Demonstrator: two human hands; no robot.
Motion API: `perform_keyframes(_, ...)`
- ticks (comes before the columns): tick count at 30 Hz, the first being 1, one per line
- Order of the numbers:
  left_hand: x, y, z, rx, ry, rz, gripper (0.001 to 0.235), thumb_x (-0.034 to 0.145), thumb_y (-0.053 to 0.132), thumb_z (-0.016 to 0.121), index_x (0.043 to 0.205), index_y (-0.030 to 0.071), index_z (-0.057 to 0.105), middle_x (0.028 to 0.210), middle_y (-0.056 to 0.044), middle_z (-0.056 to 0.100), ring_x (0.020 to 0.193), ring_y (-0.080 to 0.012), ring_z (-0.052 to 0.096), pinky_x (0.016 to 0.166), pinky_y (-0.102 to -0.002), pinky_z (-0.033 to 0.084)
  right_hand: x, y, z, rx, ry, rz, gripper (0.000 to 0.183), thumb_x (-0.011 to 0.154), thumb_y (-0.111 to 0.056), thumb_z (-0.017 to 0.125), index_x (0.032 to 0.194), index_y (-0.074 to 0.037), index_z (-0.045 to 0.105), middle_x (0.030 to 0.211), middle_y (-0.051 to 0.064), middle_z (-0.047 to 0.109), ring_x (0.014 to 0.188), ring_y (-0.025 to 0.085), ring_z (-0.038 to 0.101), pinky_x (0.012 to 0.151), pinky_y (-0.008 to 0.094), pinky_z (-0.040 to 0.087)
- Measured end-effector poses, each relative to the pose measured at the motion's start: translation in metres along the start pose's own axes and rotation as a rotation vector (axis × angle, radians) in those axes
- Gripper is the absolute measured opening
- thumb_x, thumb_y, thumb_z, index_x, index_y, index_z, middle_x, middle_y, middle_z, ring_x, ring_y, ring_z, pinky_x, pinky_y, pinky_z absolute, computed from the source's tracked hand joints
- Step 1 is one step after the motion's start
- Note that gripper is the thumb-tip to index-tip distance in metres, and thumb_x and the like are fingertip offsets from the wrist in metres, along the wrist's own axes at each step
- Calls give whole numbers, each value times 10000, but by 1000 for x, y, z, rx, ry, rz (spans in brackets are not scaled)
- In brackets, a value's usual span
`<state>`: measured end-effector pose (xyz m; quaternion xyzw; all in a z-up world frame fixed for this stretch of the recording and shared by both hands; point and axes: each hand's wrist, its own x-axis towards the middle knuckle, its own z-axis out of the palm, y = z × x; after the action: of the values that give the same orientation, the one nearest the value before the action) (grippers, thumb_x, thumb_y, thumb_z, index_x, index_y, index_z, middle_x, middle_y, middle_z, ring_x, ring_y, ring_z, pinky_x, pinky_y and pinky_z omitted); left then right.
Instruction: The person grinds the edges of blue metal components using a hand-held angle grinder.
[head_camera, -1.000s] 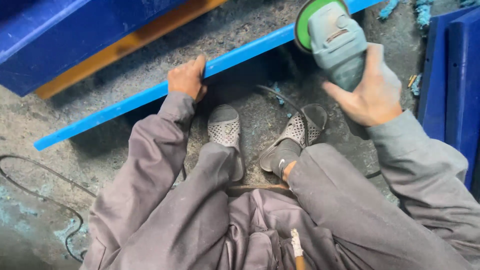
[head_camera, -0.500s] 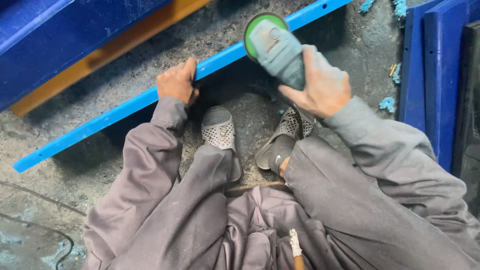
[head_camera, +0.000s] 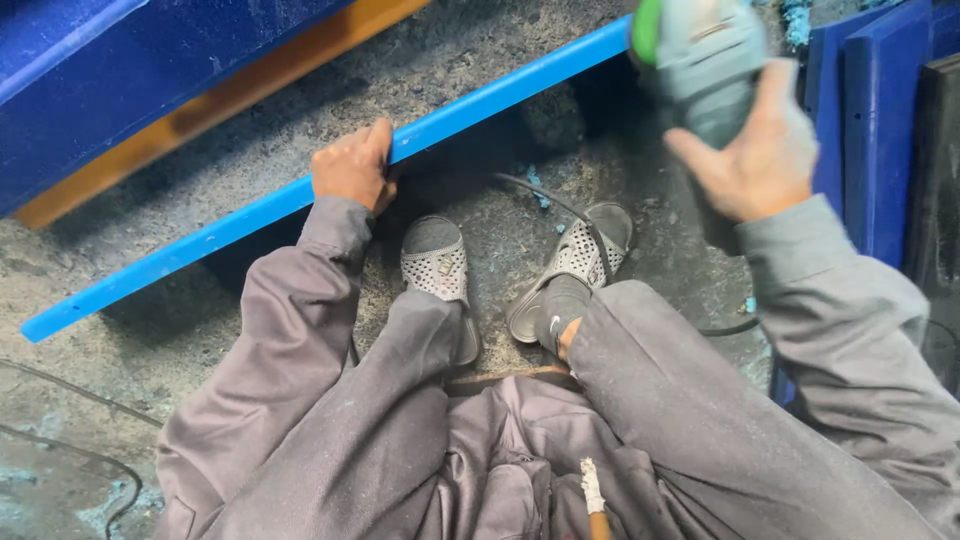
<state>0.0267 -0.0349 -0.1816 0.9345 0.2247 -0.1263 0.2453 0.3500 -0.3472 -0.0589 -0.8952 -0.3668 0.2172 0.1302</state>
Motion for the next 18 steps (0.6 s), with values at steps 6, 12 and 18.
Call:
perform_keyframes(6, -1, -1, 2, 49, -7, -17, 406, 773, 230, 834, 1032, 124, 539, 897, -91, 682, 834, -360, 691, 657, -502, 528, -5, -101, 44, 12, -142, -199, 860, 812, -461, 857, 1387, 7, 421, 1157, 258, 651, 882, 447, 699, 694, 504, 573)
perform_keyframes(12, 1, 1, -2, 49, -8, -19, 382, 797, 247, 825, 1031, 122, 550, 885, -96, 681, 832, -368, 690, 651, -516, 519, -2, -83, 37, 16, -229, -143, 841, 813, -483, 852, 1364, -6, 431, 1103, 241, 656, 878, 436, 701, 697, 510, 570)
perform_keyframes(18, 0, -1, -3, 29, -2, -31, 353, 808, 239, 805, 1013, 114, 546, 893, -96, 681, 838, -369, 690, 655, -516, 520, 12, 46, -8, -43, -67, 47, 751, 931, -412, 895, 1325, 23, 425, 1097, 311, 677, 1018, 516, 668, 863, 551, 535)
